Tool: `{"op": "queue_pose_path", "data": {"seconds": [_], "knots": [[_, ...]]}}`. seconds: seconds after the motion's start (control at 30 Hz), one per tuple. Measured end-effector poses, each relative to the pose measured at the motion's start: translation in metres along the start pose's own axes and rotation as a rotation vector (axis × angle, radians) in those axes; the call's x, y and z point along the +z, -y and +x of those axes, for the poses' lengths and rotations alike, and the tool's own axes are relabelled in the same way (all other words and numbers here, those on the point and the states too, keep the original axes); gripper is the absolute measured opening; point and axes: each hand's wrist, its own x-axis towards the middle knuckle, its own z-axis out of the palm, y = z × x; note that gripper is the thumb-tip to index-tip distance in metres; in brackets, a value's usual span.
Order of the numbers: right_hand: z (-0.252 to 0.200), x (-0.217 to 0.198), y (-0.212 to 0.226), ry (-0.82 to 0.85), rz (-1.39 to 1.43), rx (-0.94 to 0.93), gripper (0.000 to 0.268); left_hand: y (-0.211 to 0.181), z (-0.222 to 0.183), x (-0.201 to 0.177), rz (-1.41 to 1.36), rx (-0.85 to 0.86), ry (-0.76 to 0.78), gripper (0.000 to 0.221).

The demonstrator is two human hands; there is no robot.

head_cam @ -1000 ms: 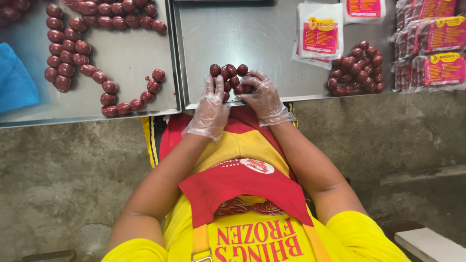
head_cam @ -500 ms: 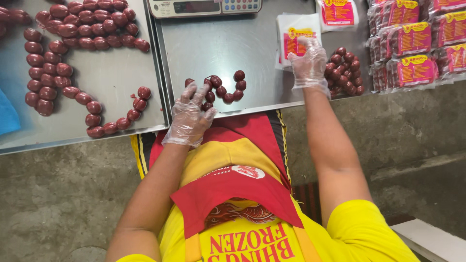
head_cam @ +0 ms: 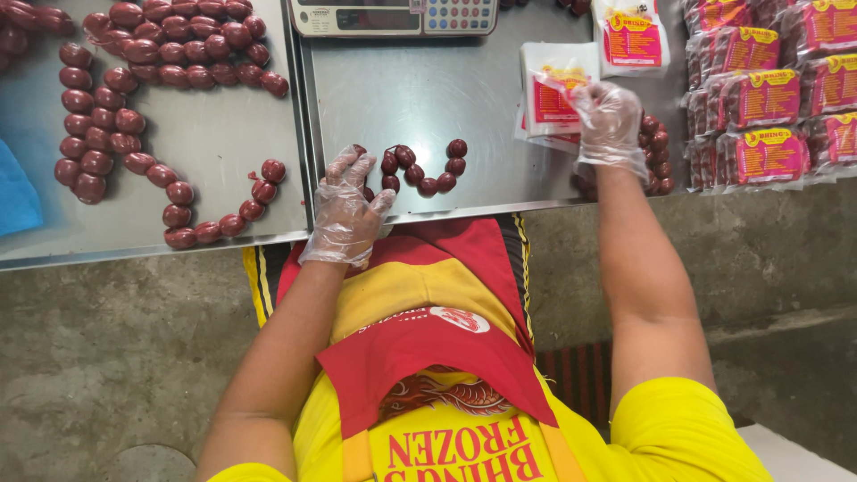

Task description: The person places sausages into plastic bags by hand and stacks the packaged sausages onto a table.

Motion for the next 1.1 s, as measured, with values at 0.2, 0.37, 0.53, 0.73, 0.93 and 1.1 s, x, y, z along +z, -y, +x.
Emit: {"op": "queue_pose_path", "data": {"seconds": [0.2,0.37,0.53,0.73,0.93,1.1], "knots": [[0.021,-0.063,0.113,0.184,-0.277,-0.264,0.013,-0.043,0.018,-0.018,0.108,-0.106,0.007,0.061],[0.004,-0.055,0.212,0.618,-0.325,-0.488,0.015,-0.086,0.047,-0.009,-0.189,0.255,0.081,0.083],[-0.013,-0.012,0.217,0.636,0.171,-0.289,0.026,-0.064,0.071,0.020,-0.594,0.160,0.305,0.043],[-0.088,0.078,0.211,0.600,1.390,0.474,0.053,-0.030,0.050,-0.022,-0.689,-0.555,0.170,0.030],[-0.136,0.128,0.222,1.026,1.079,0.770,0.027,-0.005,0.020,-0.030,-1.299,-0.460,0.069,0.027],[-0.145,0.150,0.207,0.916,1.027,0.669,0.010,-0.002,0.008,-0.053,-0.771,-0.613,-0.124,0.045]]}}
